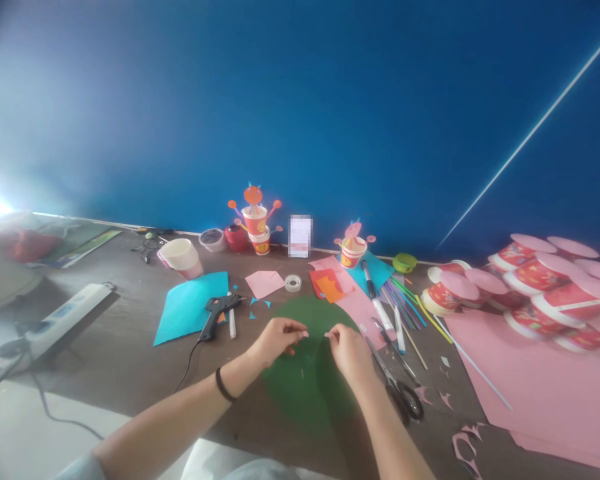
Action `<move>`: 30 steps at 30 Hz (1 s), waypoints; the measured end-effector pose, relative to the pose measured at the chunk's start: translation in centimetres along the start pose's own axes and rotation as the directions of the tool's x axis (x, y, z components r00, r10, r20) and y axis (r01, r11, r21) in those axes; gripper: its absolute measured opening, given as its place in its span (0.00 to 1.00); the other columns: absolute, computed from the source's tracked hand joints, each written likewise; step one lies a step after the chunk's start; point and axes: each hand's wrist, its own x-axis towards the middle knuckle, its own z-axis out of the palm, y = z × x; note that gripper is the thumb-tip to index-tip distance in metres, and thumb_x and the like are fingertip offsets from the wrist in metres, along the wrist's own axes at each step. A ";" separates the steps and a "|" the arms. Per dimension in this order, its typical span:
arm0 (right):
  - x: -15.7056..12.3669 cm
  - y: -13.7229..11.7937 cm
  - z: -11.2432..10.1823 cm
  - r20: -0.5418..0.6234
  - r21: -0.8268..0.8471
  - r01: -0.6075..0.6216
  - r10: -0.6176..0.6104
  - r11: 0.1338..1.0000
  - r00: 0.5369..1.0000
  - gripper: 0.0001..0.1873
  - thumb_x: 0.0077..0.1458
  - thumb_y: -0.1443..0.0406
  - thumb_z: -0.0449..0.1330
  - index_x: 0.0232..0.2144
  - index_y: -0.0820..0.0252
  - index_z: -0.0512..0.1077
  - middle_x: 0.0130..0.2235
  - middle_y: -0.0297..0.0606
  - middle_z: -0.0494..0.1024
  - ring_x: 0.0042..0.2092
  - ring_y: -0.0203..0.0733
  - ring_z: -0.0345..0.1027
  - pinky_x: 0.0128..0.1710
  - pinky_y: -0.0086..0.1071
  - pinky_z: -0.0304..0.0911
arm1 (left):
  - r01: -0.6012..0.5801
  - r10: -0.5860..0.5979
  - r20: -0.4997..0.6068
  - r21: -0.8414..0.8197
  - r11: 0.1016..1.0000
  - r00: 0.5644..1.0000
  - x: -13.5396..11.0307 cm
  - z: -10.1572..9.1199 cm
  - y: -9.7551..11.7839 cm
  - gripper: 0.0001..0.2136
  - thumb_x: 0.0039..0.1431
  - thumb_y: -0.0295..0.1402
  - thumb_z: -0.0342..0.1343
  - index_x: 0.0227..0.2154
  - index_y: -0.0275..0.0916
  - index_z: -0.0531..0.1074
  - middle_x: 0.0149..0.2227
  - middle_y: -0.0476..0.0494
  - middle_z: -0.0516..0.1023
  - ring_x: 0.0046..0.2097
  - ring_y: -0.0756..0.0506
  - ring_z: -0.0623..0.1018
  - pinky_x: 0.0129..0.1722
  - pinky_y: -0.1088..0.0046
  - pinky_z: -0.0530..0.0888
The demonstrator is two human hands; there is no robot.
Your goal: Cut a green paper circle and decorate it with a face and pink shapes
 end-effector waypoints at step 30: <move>3.6 6.9 -7.2 -0.303 -0.015 -0.316 0.297 0.949 0.906 0.08 0.49 0.61 0.58 0.30 0.60 0.74 0.40 0.47 0.74 0.40 0.47 0.70 0.38 0.34 0.57 | -0.001 -0.004 -0.039 -0.112 0.994 0.999 -1.2 -1.0 0.7 0.16 0.40 0.42 0.64 0.29 0.36 0.75 0.24 0.49 0.68 0.28 0.50 0.67 0.21 0.79 0.68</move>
